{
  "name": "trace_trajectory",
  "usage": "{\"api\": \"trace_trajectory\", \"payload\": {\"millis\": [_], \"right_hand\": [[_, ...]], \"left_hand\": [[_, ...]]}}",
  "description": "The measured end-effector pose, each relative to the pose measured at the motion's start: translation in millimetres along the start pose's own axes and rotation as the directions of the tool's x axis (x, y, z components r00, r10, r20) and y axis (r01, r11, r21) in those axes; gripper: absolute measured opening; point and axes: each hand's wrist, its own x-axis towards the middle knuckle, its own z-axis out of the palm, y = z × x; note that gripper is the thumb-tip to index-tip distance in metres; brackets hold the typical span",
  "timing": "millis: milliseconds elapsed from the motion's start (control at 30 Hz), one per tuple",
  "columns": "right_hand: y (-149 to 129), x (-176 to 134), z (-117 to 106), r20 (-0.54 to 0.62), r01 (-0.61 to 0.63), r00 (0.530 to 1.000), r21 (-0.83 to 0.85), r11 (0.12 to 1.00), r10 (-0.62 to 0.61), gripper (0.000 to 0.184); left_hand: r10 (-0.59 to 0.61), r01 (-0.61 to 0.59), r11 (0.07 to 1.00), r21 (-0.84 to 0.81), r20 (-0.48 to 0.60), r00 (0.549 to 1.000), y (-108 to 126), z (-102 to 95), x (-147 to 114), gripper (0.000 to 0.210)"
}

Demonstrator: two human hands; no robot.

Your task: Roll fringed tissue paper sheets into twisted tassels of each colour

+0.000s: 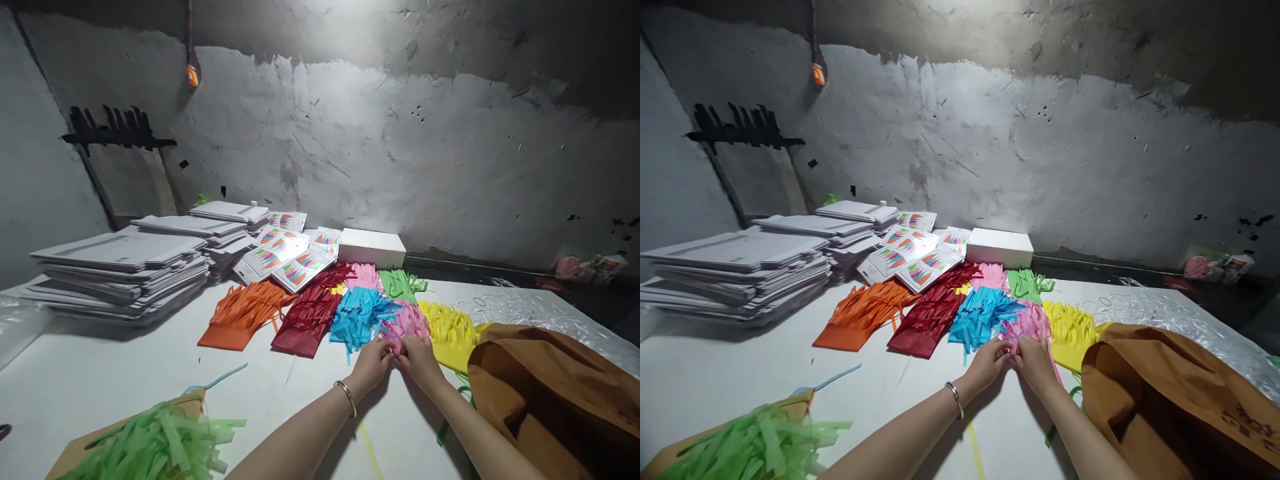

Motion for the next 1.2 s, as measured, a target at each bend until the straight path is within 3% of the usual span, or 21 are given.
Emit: {"api": "trace_trajectory", "payload": {"millis": [367,500,600,733,833,967,1200], "right_hand": [[-2,-11,0,-0.147,0.079,0.986,-0.041,0.996,-0.084,0.016],[0,-19,-3,-0.192,0.195,0.960,-0.056,0.979,-0.202,0.012],[2,-22,-6,-0.142,0.375,0.913,-0.077,0.924,-0.383,0.036],[2,-17,-12,-0.030,0.505,0.859,-0.117,0.855,-0.511,0.032],[0,-12,-18,0.017,0.483,0.873,-0.163,0.860,-0.487,0.028],[-1,-4,-24,0.064,0.376,0.926,-0.257,0.890,-0.373,0.029],[9,4,-10,0.118,0.229,0.973,-0.367,0.902,-0.199,0.020]], "left_hand": [[-0.140,0.160,0.977,-0.143,0.138,0.980,-7,-0.4,20,0.029],[-0.200,0.219,0.960,-0.178,0.116,0.973,-11,0.6,26,0.030],[-0.225,0.236,0.953,-0.189,0.074,0.971,-13,2.3,28,0.031],[-0.237,0.240,0.952,-0.190,0.040,0.971,-12,1.7,30,0.031],[-0.239,0.240,0.954,-0.180,0.032,0.971,-10,-1.4,33,0.030],[-0.224,0.222,0.964,-0.146,0.005,0.975,-9,-5.9,34,0.031],[-0.111,0.113,0.993,0.024,-0.100,0.989,-4,-12.4,28,0.031]]}}
